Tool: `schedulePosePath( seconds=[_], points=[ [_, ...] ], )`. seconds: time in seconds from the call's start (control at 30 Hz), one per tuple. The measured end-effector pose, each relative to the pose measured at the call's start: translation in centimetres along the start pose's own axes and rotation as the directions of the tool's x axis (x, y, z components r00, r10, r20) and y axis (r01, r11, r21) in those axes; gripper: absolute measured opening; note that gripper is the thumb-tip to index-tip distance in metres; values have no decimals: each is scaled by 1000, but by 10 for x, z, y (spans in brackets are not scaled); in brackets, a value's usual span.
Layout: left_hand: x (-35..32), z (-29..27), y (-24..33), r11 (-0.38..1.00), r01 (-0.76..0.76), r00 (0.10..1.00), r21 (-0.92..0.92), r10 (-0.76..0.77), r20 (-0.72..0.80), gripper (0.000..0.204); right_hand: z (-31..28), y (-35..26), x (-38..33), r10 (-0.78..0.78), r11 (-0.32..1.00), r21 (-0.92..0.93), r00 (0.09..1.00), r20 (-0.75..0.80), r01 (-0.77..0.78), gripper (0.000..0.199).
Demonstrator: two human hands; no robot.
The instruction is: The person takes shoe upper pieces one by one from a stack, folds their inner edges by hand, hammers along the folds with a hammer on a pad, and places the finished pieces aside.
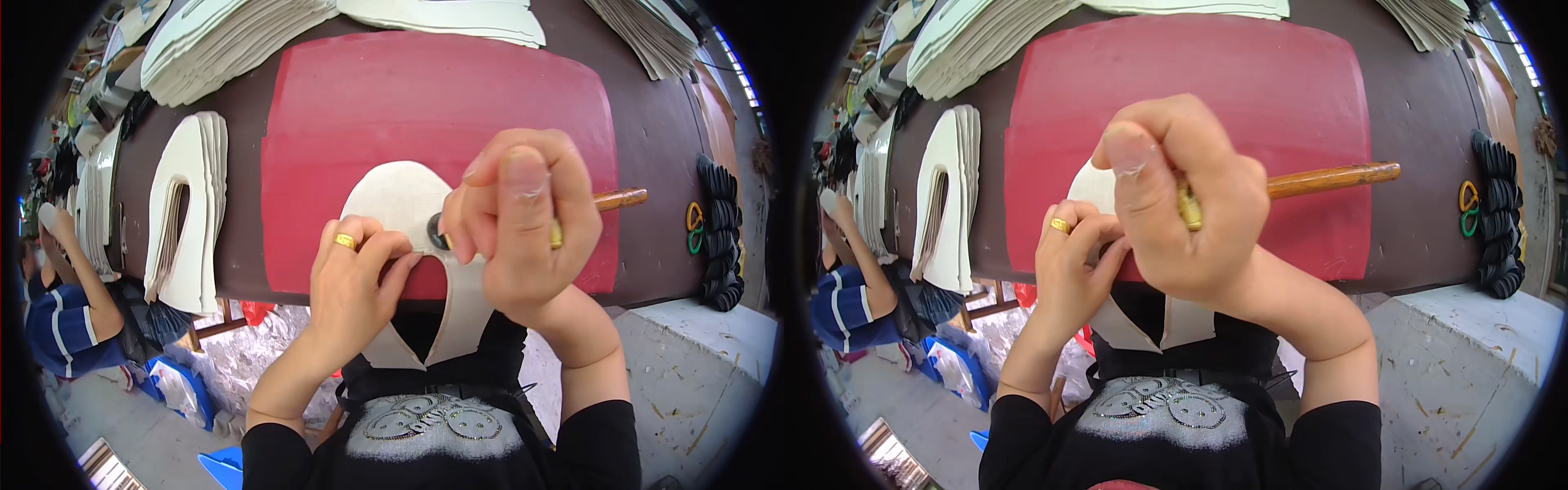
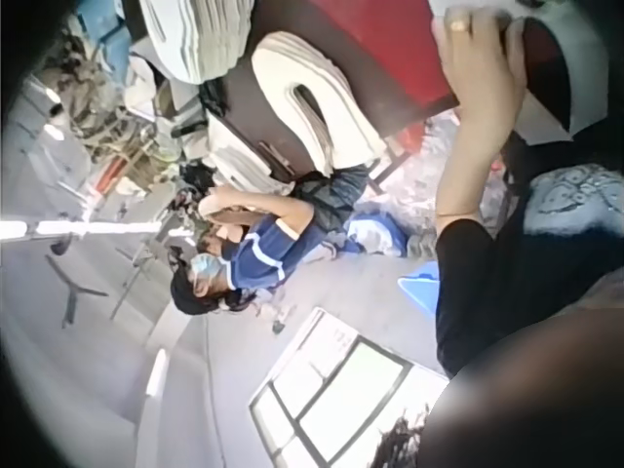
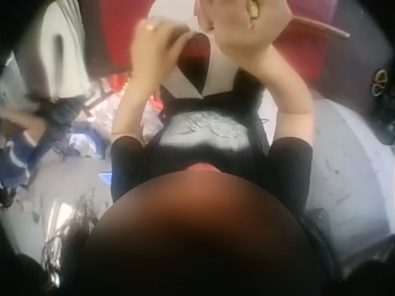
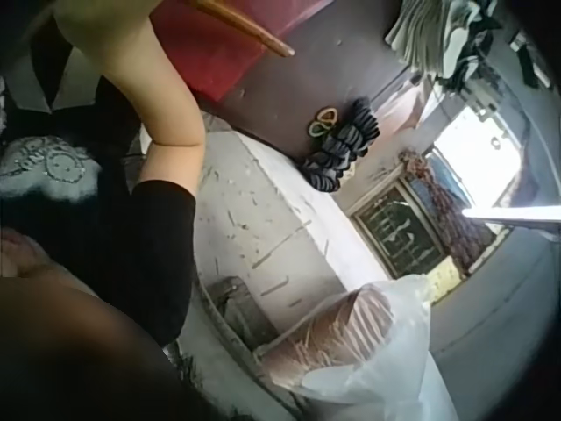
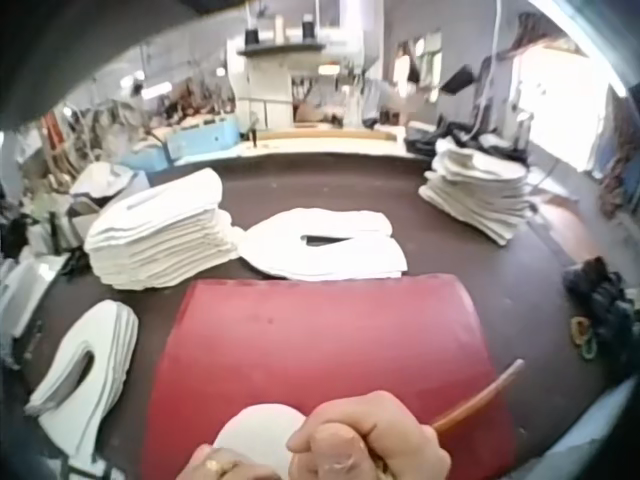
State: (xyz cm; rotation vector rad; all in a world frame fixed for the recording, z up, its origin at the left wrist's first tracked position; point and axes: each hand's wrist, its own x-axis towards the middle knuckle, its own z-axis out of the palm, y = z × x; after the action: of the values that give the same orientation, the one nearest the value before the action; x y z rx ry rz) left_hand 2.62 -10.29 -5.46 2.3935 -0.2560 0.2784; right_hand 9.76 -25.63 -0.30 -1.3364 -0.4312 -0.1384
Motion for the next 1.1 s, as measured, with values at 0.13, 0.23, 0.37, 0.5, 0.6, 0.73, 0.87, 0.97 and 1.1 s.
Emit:
schedulePosePath(
  seconds=[0.13, 0.23, 0.37, 0.5, 0.6, 0.73, 0.87, 0.97, 1.1],
  points=[
    [-3, 5, 7, 992, 118, 985, -40, -122, -123, 13, 3, -5, 5, 57, 985, -173, 978, 200, -22, 36],
    [0, 0, 3, 988, 150, 985, -23, -151, -85, 13, 11, -8, -3, 124, 974, -213, 972, 197, -81, 36],
    [-4, 0, -9, 968, 166, 978, -188, -187, -96, 15, 11, -9, 1, 83, 948, -317, 972, 218, -10, 37],
    [-5, -7, -2, 967, 156, 979, -201, -178, -100, 20, 20, -11, -2, 77, 948, -317, 983, 167, -20, 40],
    [-2, -4, -8, 946, 189, 975, -262, -212, -63, 21, 19, -1, 5, -63, 898, -419, 982, 176, 132, 41],
    [-4, -5, -11, 957, 160, 975, -243, -191, -110, 18, 18, -6, 3, 86, 967, -249, 988, 125, -52, 24],
    [-13, -7, -18, 922, 153, 973, -357, -203, -109, 19, 9, -18, 5, 188, 981, -77, 975, 119, -180, 16],
    [-32, -15, -23, 939, 46, 929, -340, -165, -332, 24, -3, -12, -4, -59, 928, 370, 974, 217, -26, 14],
    [-18, -16, -8, 946, 267, 947, 185, -222, -232, 53, 13, -3, 5, 144, 986, 71, 983, 109, -153, 30]
  ],
)
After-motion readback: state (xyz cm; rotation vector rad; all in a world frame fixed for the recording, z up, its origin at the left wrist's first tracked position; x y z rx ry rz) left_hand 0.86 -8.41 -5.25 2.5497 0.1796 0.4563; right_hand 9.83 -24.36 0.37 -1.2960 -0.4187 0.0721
